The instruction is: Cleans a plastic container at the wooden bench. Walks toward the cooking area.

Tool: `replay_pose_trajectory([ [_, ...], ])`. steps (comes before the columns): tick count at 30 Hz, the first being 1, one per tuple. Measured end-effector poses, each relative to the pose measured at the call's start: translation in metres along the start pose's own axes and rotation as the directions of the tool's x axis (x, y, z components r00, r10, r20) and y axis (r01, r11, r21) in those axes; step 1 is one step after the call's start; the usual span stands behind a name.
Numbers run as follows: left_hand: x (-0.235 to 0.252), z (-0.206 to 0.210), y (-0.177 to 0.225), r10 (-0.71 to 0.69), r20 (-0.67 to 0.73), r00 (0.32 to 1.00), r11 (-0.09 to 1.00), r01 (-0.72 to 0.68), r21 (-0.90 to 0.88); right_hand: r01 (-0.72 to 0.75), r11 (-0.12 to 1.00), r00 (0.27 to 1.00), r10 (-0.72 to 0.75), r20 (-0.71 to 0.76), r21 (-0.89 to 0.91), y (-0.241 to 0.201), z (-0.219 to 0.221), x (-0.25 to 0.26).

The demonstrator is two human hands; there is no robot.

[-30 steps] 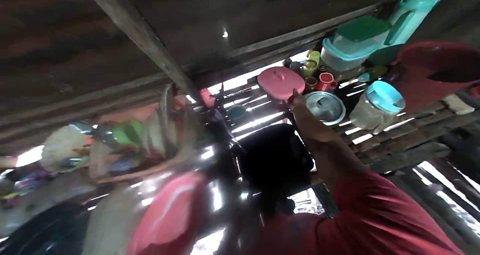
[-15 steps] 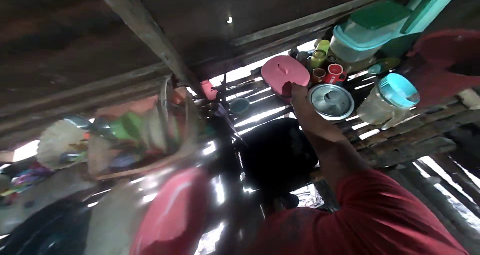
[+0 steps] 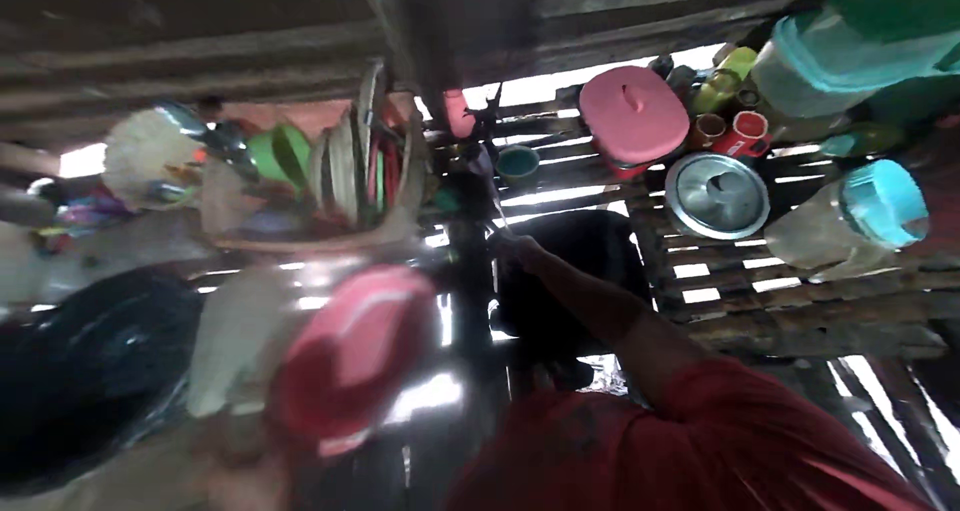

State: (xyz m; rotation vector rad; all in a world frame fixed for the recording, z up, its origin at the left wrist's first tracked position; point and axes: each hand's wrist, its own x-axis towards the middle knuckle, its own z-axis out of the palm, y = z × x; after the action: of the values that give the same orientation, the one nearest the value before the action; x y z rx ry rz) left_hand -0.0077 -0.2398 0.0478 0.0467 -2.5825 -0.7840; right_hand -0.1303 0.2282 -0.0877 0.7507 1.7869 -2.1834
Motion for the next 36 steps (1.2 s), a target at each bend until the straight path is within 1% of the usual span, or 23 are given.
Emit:
replay_pose_trajectory([
  [1, -0.007, -0.009, -0.014, -0.155, 0.002, 0.988, 0.988, 0.155, 0.001, 0.008, 0.999, 1.000, -0.008, 0.002, 0.032, -0.002, 0.003, 0.005],
  [2, -0.014, -0.014, -0.024, -0.305, 0.009, 0.952, 0.952, 0.305, -0.036, 0.008, 0.999, 1.000, -0.008, 0.001, 0.048, -0.005, 0.004, 0.010],
  [4, -0.030, -0.014, -0.031, -0.532, 0.053, 0.845, 0.832, 0.533, -0.154, 0.019, 0.998, 1.000, -0.018, -0.015, 0.057, -0.016, 0.008, 0.017],
  [5, -0.037, -0.010, -0.030, -0.608, 0.097, 0.788, 0.766, 0.614, -0.188, 0.049, 0.998, 0.999, -0.049, 0.000, -0.025, -0.022, 0.009, 0.018],
  [6, -0.043, -0.003, -0.030, -0.656, 0.159, 0.738, 0.712, 0.674, -0.194, 0.098, 0.981, 0.995, -0.094, 0.034, -0.169, -0.029, 0.008, 0.019],
  [7, -0.048, 0.004, -0.028, -0.691, 0.239, 0.682, 0.655, 0.731, -0.190, 0.180, 0.923, 0.983, -0.158, 0.091, -0.340, -0.036, 0.006, 0.020],
  [8, -0.051, 0.010, -0.024, -0.709, 0.327, 0.624, 0.593, 0.780, -0.202, 0.271, 0.827, 0.962, -0.215, 0.169, -0.492, -0.042, 0.002, 0.022],
  [9, -0.053, 0.015, -0.017, -0.710, 0.406, 0.576, 0.538, 0.815, -0.215, 0.347, 0.733, 0.938, -0.269, 0.219, -0.585, -0.044, -0.001, 0.028],
  [10, -0.054, 0.019, -0.014, -0.700, 0.463, 0.544, 0.494, 0.837, -0.237, 0.403, 0.657, 0.915, -0.311, 0.258, -0.637, -0.046, -0.004, 0.033],
  [11, -0.055, 0.026, -0.014, -0.689, 0.482, 0.542, 0.469, 0.840, -0.273, 0.406, 0.663, 0.913, -0.317, 0.256, -0.629, -0.055, -0.005, 0.028],
  [13, -0.055, 0.035, -0.010, -0.661, 0.483, 0.575, 0.438, 0.818, -0.374, 0.428, 0.742, 0.904, -0.354, 0.240, -0.516, -0.064, -0.007, 0.020],
  [15, -0.053, 0.038, -0.003, -0.634, 0.487, 0.601, 0.393, 0.793, -0.466, 0.452, 0.745, 0.892, -0.390, 0.228, -0.491, -0.069, -0.007, 0.002],
  [16, -0.051, 0.038, 0.001, -0.638, 0.482, 0.601, 0.376, 0.789, -0.485, 0.441, 0.763, 0.897, -0.383, 0.219, -0.473, -0.070, -0.008, -0.010],
  [18, -0.048, 0.040, 0.007, -0.659, 0.469, 0.589, 0.340, 0.788, -0.513, 0.425, 0.792, 0.905, -0.377, 0.196, -0.438, -0.064, -0.014, -0.030],
  [20, -0.048, 0.044, 0.001, -0.659, 0.446, 0.605, 0.327, 0.765, -0.555, 0.394, 0.786, 0.918, -0.365, 0.157, -0.476, -0.054, -0.023, -0.048],
  [21, -0.048, 0.046, -0.004, -0.652, 0.417, 0.633, 0.341, 0.736, -0.585, 0.381, 0.787, 0.923, -0.358, 0.143, -0.485, -0.048, -0.029, -0.056],
  [23, -0.047, 0.046, -0.016, -0.612, 0.372, 0.698, 0.414, 0.684, -0.601, 0.372, 0.807, 0.926, -0.357, 0.123, -0.458, -0.029, -0.043, -0.062],
  [24, -0.046, 0.044, -0.017, -0.609, 0.365, 0.704, 0.453, 0.686, -0.569, 0.364, 0.822, 0.929, -0.352, 0.113, -0.439, -0.018, -0.050, -0.063],
  [27, -0.042, 0.032, -0.015, -0.668, 0.356, 0.654, 0.577, 0.757, -0.307, 0.275, 0.868, 0.959, -0.276, 0.061, -0.414, 0.006, -0.067, -0.081],
  [28, -0.040, 0.027, -0.015, -0.664, 0.349, 0.662, 0.630, 0.746, -0.217, 0.242, 0.879, 0.968, -0.248, 0.040, -0.412, 0.012, -0.070, -0.088],
  [30, -0.036, 0.015, -0.014, -0.591, 0.342, 0.731, 0.734, 0.662, -0.148, 0.217, 0.894, 0.974, -0.227, 0.020, -0.391, 0.024, -0.079, -0.101],
  [33, -0.033, -0.003, -0.004, -0.517, 0.315, 0.796, 0.786, 0.587, -0.193, 0.215, 0.926, 0.972, -0.232, -0.020, -0.310, 0.044, -0.091, -0.118],
  [36, -0.037, -0.021, 0.007, -0.509, 0.249, 0.824, 0.739, 0.567, -0.365, 0.193, 0.944, 0.977, -0.210, -0.038, -0.269, 0.056, -0.100, -0.139],
])
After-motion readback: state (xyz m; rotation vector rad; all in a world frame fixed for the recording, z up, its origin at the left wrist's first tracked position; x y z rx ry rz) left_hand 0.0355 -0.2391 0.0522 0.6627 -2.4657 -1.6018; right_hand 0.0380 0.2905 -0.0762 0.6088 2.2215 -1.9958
